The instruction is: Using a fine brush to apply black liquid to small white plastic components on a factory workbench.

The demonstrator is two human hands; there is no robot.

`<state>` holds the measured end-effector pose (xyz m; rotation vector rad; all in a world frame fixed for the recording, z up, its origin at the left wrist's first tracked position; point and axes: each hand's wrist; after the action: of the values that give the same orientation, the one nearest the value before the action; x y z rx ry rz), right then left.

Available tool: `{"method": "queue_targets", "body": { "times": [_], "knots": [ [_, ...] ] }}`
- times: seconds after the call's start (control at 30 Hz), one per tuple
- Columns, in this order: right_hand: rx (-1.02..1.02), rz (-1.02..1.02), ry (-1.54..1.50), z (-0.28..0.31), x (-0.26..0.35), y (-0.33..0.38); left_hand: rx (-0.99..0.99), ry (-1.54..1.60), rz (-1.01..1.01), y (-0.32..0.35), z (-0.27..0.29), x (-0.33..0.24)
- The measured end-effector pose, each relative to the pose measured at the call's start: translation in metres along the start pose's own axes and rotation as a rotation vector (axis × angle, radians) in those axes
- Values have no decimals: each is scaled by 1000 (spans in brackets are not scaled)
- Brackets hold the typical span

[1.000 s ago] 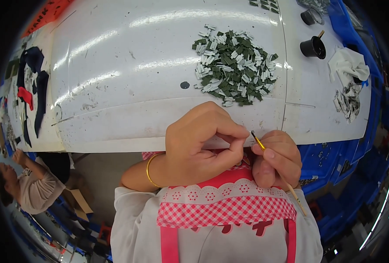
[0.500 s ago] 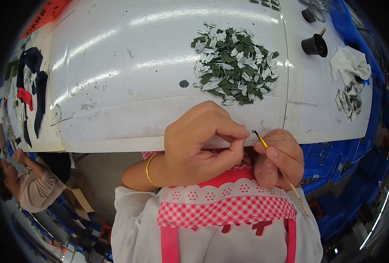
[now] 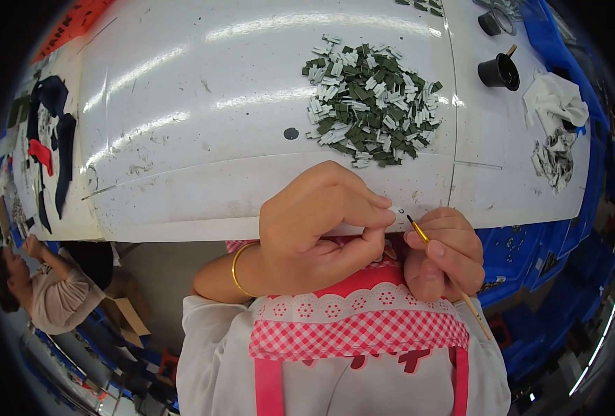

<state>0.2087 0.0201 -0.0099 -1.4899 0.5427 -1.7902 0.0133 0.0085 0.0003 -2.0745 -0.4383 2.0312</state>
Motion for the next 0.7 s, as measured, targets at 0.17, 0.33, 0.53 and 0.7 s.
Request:
{"method": "queue_targets", "body": {
  "times": [0.17, 0.33, 0.53, 0.7],
  "knots": [
    [-27, 25, 14, -5, -2, 1, 15, -20, 28, 2, 0, -2],
    [-38, 12, 11, -6, -1, -1, 8, -22, 23, 1, 0, -2],
    [-24, 18, 2, -5, -3, 0, 6, -12, 12, 1, 0, -1],
    [-11, 22, 12, -5, -2, 0, 11, -19, 3, 1, 0, -2]
  ]
}}
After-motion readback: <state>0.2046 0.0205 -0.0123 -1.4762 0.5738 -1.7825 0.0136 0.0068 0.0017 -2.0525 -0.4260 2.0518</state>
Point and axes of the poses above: each hand's wrist, its own y-axis away from the middle knuckle, its own z-axis out of the back of the hand, x = y × z, and after that the axes turned 7 degrees about -x, right-handed
